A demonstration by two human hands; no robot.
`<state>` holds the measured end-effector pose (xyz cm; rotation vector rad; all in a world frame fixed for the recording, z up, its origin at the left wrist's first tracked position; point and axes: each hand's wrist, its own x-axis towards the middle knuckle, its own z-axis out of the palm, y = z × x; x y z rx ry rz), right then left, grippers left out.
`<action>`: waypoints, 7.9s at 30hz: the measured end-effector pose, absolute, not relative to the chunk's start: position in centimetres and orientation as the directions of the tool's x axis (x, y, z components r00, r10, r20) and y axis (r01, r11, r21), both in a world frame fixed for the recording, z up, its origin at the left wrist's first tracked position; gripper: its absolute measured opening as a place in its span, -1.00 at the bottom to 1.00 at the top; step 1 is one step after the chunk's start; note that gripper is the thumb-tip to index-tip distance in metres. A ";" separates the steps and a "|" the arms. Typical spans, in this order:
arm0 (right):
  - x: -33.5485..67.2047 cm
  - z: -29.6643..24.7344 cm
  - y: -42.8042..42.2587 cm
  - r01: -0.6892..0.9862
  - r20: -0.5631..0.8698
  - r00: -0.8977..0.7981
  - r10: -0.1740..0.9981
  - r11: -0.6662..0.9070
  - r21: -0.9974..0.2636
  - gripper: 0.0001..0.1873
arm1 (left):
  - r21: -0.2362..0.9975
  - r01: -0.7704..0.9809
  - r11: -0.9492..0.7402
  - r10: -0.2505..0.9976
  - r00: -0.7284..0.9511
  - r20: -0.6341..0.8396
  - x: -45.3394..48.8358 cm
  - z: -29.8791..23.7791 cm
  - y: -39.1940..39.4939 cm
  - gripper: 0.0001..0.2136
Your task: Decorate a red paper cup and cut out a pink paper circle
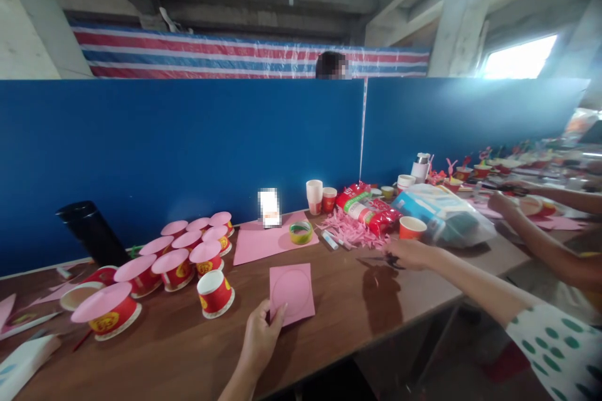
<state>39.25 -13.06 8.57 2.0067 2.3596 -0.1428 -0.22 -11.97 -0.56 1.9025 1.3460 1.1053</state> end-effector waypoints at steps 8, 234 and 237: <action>38.3 8.4 -13.3 0.987 -0.144 -0.160 0.976 0.161 -0.006 -0.85 | 0.809 0.478 -0.343 0.939 0.151 0.309 -0.3 -0.7 -12.0 -0.73; 21.1 -0.4 -3.8 0.139 0.082 -0.363 0.928 0.141 -0.980 -0.73 | 0.897 -0.429 0.106 0.992 -0.010 -0.122 2.3 0.8 -2.1 -0.66; 21.0 -0.3 -3.8 0.127 0.085 -0.362 0.928 0.139 -0.982 -0.72 | 0.900 -0.421 0.111 0.993 0.004 -0.120 2.3 1.0 -2.2 -0.66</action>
